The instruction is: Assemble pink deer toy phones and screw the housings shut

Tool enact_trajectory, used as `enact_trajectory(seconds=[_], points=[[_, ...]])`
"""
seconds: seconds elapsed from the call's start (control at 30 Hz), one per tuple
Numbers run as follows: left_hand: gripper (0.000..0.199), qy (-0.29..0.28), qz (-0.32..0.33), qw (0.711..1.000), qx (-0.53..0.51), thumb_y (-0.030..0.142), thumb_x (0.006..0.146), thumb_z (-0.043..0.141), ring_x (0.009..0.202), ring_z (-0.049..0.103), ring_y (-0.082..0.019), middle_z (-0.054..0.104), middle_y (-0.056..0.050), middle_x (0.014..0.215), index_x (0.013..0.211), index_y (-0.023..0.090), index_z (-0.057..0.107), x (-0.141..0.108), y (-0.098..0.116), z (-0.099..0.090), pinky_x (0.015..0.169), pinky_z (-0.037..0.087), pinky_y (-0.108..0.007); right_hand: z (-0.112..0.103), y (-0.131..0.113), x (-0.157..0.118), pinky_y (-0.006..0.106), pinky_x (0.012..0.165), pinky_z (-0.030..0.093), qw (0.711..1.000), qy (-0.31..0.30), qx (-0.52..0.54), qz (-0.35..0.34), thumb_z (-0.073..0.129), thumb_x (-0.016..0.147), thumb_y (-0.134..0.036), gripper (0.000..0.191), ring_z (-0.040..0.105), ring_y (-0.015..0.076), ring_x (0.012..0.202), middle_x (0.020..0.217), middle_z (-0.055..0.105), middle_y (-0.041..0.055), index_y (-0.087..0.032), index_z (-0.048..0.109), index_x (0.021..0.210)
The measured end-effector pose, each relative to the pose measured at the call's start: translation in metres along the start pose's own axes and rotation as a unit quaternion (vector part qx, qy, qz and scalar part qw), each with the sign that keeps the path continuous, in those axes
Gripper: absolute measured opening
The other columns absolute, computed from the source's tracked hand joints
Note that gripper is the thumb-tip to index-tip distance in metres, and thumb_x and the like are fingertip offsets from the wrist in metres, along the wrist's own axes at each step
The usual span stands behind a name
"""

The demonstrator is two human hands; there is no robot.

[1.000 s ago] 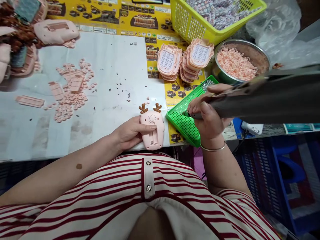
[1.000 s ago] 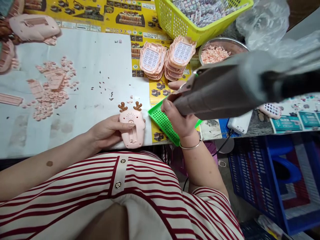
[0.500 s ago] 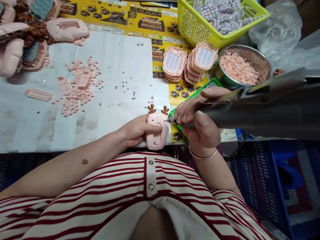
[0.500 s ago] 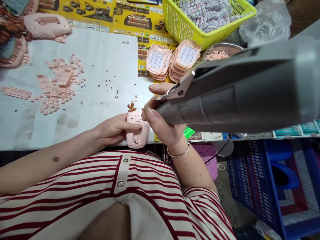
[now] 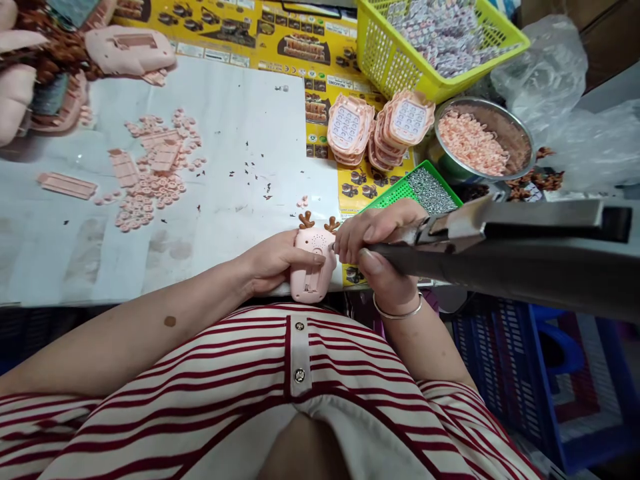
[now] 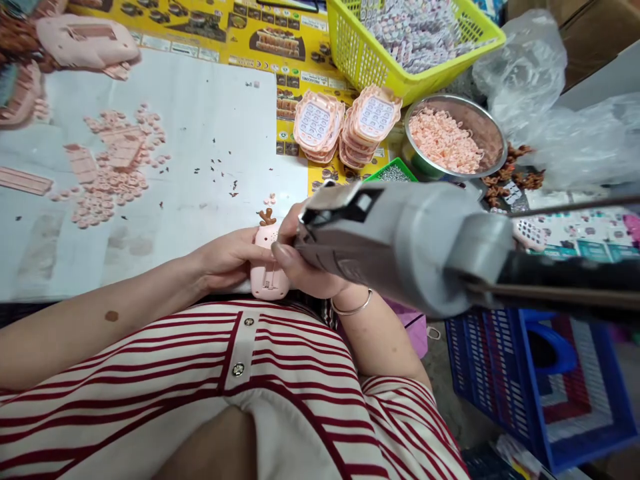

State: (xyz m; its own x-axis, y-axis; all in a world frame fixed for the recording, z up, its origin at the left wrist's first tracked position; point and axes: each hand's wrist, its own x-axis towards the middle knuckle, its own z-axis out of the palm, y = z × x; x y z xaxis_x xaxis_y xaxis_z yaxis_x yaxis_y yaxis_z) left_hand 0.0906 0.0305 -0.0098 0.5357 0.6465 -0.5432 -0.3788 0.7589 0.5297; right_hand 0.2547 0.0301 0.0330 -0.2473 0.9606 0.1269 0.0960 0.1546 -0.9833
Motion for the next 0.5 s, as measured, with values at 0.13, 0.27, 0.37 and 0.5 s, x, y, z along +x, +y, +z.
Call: enact_trajectory(seconds=[0.13, 0.27, 0.37, 0.5], points=[[0.036, 0.001, 0.0, 1.0, 0.008, 0.006, 0.061, 0.085, 0.081, 0.069, -0.022, 0.074, -0.008, 0.088, 0.095, 0.011, 0.072, -0.002, -0.001, 0.001, 0.081, 0.051, -0.036, 0.0, -0.013, -0.005, 0.037, 0.05, 0.05, 0.997, 0.018, 0.0, -0.081, 0.065, 0.078, -0.07, 0.04, 0.049, 0.0171, 0.046, 0.057, 0.052, -0.0061, -0.035, 0.053, 0.091], [0.037, 0.027, 0.006, 1.0, -0.005, 0.005, 0.061, 0.083, 0.079, 0.07, -0.022, 0.075, -0.011, 0.088, 0.095, 0.01, 0.072, -0.001, -0.002, 0.0, 0.083, 0.054, -0.037, -0.015, -0.018, 0.005, 0.037, 0.051, 0.052, 0.989, 0.078, -0.032, -0.121, 0.056, 0.082, -0.074, 0.043, 0.052, 0.0179, 0.046, 0.058, 0.049, -0.0058, -0.038, 0.051, 0.104], [0.034, 0.04, -0.001, 0.999, -0.003, 0.004, 0.063, 0.082, 0.077, 0.07, -0.022, 0.076, -0.011, 0.088, 0.095, 0.01, 0.071, 0.0, -0.001, -0.001, 0.081, 0.056, -0.038, -0.029, -0.004, 0.023, 0.045, 0.065, 0.059, 0.971, 0.161, -0.132, -0.117, 0.04, 0.087, -0.076, 0.053, 0.066, 0.0246, 0.062, 0.062, 0.049, -0.0016, -0.036, 0.051, 0.12], [0.033, 0.039, -0.006, 0.999, -0.009, 0.003, 0.062, 0.082, 0.074, 0.069, -0.022, 0.075, -0.009, 0.083, 0.091, 0.012, 0.071, 0.0, 0.0, -0.001, 0.079, 0.057, -0.037, -0.039, 0.026, 0.04, 0.05, 0.071, 0.06, 0.96, 0.194, -0.166, -0.12, 0.037, 0.094, -0.066, 0.054, 0.07, 0.0291, 0.072, 0.065, 0.055, 0.0018, -0.034, 0.05, 0.135]])
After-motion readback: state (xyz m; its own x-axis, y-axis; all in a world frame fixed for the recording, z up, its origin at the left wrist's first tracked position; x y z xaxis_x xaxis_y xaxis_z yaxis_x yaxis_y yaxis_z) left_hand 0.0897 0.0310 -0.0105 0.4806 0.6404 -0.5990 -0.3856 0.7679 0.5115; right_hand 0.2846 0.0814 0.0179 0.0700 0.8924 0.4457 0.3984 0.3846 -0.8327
